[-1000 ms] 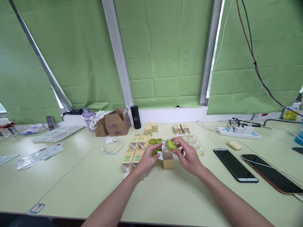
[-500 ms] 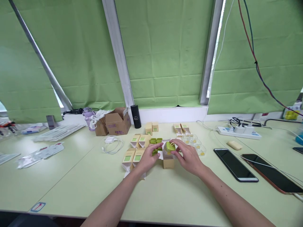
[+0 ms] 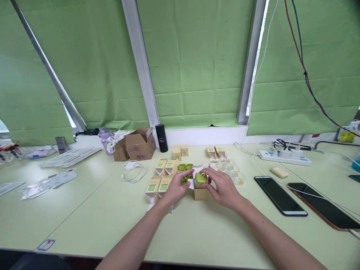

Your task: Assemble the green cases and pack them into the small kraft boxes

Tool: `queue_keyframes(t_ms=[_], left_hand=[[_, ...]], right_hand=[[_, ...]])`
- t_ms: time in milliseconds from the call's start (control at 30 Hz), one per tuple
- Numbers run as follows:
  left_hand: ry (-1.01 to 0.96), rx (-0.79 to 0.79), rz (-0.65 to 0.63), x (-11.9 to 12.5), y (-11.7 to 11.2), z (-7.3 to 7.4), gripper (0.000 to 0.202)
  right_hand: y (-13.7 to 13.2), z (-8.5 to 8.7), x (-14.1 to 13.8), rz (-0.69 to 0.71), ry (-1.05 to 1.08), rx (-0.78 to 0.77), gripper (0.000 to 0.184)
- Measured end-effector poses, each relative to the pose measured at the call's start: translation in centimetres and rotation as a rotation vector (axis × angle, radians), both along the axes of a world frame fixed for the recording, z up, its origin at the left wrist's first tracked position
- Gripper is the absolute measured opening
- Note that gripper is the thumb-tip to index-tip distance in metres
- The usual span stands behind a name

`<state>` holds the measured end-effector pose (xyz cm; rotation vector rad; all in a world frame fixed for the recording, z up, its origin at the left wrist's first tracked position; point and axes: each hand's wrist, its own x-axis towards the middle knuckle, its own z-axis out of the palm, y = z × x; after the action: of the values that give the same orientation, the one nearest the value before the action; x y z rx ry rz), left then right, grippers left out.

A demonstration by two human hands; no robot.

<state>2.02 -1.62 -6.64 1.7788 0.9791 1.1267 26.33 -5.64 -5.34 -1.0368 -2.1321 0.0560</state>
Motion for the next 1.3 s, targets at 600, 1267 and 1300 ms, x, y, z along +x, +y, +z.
queue_keyframes(t_ms=[600, 1267, 1300], left_hand=[[0.041, 0.016, 0.014, 0.0, -0.1, 0.1, 0.06], [0.05, 0.009, 0.013, 0.1, 0.0, -0.1, 0.06], [0.051, 0.007, 0.013, 0.1, 0.0, -0.1, 0.061]], right_hand=[[-0.7, -0.1, -0.9, 0.008, 0.004, -0.052, 0.015], [0.5, -1.4, -1.8, -0.015, 0.178, -0.09, 0.011], [0.5, -1.5, -1.8, -0.011, 0.194, -0.111, 0.011]])
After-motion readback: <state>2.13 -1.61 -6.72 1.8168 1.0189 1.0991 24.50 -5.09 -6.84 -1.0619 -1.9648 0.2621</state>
